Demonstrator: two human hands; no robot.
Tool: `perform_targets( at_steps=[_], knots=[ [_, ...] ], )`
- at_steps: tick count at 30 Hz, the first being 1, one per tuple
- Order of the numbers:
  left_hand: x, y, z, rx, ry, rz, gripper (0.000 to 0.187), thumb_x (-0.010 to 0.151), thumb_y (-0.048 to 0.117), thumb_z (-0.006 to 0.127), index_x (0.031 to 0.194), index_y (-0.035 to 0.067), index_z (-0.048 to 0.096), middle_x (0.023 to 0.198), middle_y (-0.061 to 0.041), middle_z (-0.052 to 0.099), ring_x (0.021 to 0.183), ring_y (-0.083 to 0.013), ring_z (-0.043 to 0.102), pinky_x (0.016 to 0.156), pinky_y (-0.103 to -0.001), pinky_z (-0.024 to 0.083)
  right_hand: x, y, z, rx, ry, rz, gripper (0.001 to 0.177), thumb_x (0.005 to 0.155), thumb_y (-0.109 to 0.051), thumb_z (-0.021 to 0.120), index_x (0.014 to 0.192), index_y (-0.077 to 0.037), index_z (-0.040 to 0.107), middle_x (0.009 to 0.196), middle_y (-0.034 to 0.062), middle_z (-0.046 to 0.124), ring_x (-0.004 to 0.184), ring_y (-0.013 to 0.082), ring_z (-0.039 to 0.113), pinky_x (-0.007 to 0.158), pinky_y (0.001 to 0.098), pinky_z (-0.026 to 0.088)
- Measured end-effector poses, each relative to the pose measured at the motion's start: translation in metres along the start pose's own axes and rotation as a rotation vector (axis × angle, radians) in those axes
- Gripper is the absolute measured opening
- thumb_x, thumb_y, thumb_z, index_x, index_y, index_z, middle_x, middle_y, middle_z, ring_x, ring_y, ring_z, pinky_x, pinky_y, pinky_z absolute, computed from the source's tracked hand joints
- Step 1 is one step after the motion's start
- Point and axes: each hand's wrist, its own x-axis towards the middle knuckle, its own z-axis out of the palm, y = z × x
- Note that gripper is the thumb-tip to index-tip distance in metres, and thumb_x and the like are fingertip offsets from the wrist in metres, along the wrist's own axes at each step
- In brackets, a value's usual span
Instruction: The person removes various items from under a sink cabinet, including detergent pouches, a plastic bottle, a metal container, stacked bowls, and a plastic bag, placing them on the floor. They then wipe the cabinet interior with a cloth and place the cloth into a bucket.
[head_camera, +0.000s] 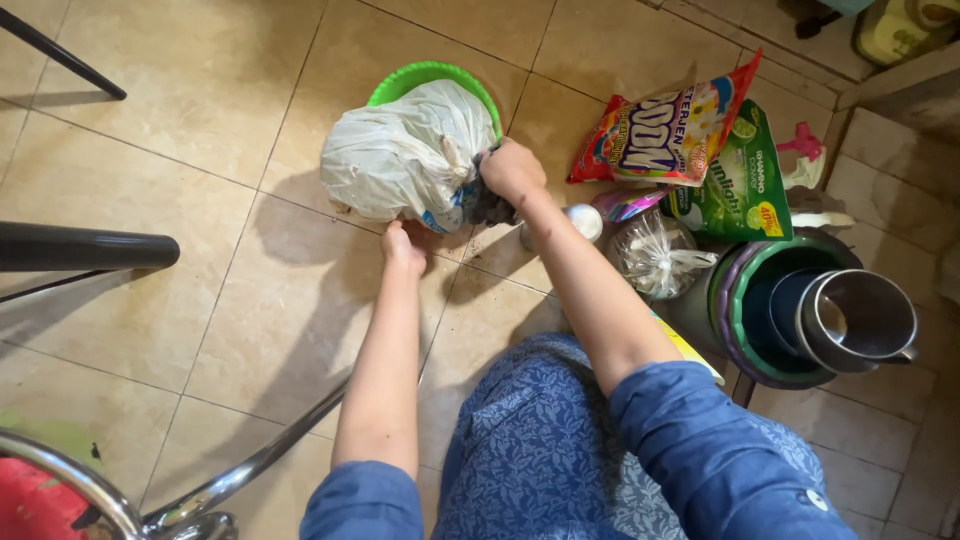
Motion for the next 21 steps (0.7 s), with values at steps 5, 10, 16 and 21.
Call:
perform_targets(
  at_steps=[5,10,16,21],
  knots=[
    [-0.051,0.026,0.054,0.403,0.135,0.285,0.042,0.096,0.01,0.061,0.137,0.008,0.054,0.133,-0.003,0.061,0.119,-0.0199,0.056,0.101,-0.036,0.046,0.012,0.008,0.021,-0.031,-0.026,0.143,0.049,0.097,-0.049,0.058,0.137,-0.019,0.059,0.127,0.0114,0.071,0.118,0.0326,0.067,0.096,0.0455,0.054],
    [-0.066,0.036,0.073,0.567,0.268,0.279,0.054,0.095,0.011,0.059,0.146,0.01,0.041,0.147,-0.007,0.051,0.128,-0.0211,0.052,0.107,-0.037,0.043,0.018,0.022,0.033,0.056,-0.038,0.185,0.047,0.094,-0.045,0.056,0.135,-0.024,0.058,0.126,0.0101,0.069,0.119,0.032,0.065,0.097,0.0454,0.052],
    [-0.055,0.053,0.064,0.542,0.199,0.336,0.051,0.101,0.017,0.052,0.15,0.011,0.042,0.155,-0.004,0.046,0.137,-0.0175,0.045,0.115,-0.035,0.034,0.041,0.051,0.073,0.27,0.018,0.1,0.05,0.098,-0.053,0.056,0.129,-0.015,0.065,0.125,0.0183,0.069,0.12,0.038,0.063,0.102,0.0459,0.049],
    [-0.028,0.06,0.043,0.493,0.122,0.351,0.046,0.101,0.014,0.05,0.147,0.009,0.048,0.152,-0.007,0.053,0.135,-0.0212,0.05,0.114,-0.037,0.037,0.009,0.048,0.07,0.427,0.078,0.189,0.049,0.085,-0.049,0.064,0.116,-0.012,0.074,0.116,0.0185,0.075,0.114,0.0364,0.07,0.1,0.042,0.052]
  ],
)
